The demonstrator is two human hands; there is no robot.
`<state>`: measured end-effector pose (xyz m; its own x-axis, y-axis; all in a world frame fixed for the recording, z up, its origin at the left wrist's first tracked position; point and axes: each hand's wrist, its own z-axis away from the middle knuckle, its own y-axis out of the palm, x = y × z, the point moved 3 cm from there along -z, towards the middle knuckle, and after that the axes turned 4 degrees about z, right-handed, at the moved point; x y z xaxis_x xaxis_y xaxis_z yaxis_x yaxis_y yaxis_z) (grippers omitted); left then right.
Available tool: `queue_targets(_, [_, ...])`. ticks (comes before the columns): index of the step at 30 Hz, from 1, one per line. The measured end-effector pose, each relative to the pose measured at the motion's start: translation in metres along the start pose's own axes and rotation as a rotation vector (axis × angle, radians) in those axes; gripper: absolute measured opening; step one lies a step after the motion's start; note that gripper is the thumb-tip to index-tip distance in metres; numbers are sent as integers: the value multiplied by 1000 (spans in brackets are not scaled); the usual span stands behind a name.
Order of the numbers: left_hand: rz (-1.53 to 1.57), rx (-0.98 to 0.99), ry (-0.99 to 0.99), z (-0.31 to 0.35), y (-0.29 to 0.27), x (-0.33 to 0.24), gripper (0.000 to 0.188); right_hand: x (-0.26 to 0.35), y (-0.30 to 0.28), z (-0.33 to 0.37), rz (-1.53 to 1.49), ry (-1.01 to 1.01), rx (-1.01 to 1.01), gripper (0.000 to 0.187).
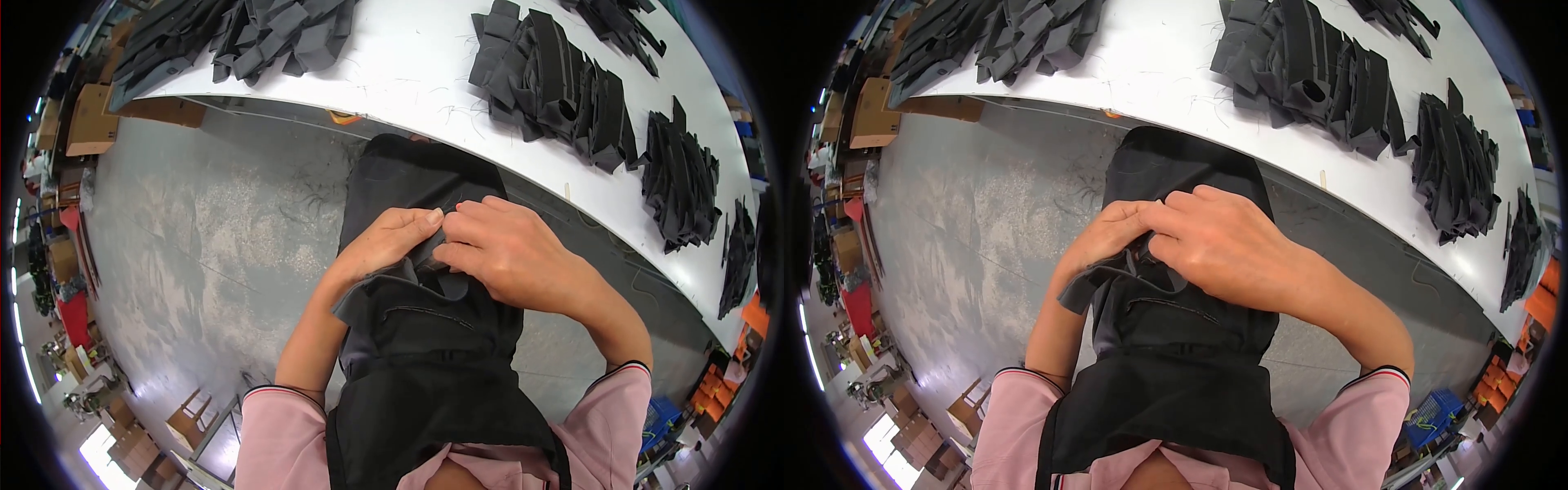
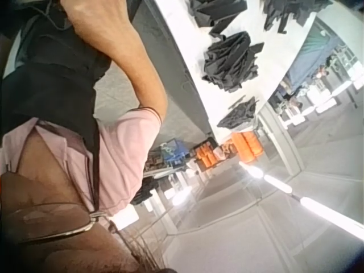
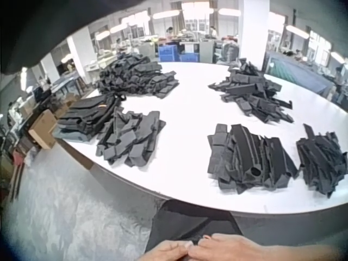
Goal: Trim excess threads or material from black fabric strips using small hand shears.
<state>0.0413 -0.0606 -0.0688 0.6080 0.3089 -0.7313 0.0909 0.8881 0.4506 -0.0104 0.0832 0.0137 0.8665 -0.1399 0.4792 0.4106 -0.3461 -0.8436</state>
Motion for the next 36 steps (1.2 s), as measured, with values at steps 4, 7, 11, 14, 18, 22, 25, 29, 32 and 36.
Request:
queue_targets(4, [37,23,-66,-2,-2,3,34,-7,8,9,-90,88,-16,21])
queue_targets(7, [40,-3,-91,-2,0,4,37,-12,11,19,-257,268,-96,21])
queue_targets(11, [-49,-75,-89,0,-3,-2,40,-21,4,28,-531,643,-271,25])
queue_targets(14, [-91,-42,-104,-1,-8,2,39,-12,0,27,-496,613,-194,26])
queue_targets(18, [-83,-26,-61,-4,0,2,38,-6,12,29,-259,326,-28,35])
queue_targets(22, [-176,-23,-7,-6,7,4,38,-4,24,23,-59,153,218,26])
queue_targets(25, [-276,10,-3,-10,4,8,37,-1,32,23,4,143,353,19])
queue_targets(29, [-317,-36,-51,-10,5,9,35,-2,49,40,30,157,154,18])
queue_targets(32, [-329,-100,95,-11,6,12,43,-4,50,50,-120,340,0,18])
queue_targets(36, [-495,-165,169,-12,-1,13,43,-7,43,60,-522,692,-207,11])
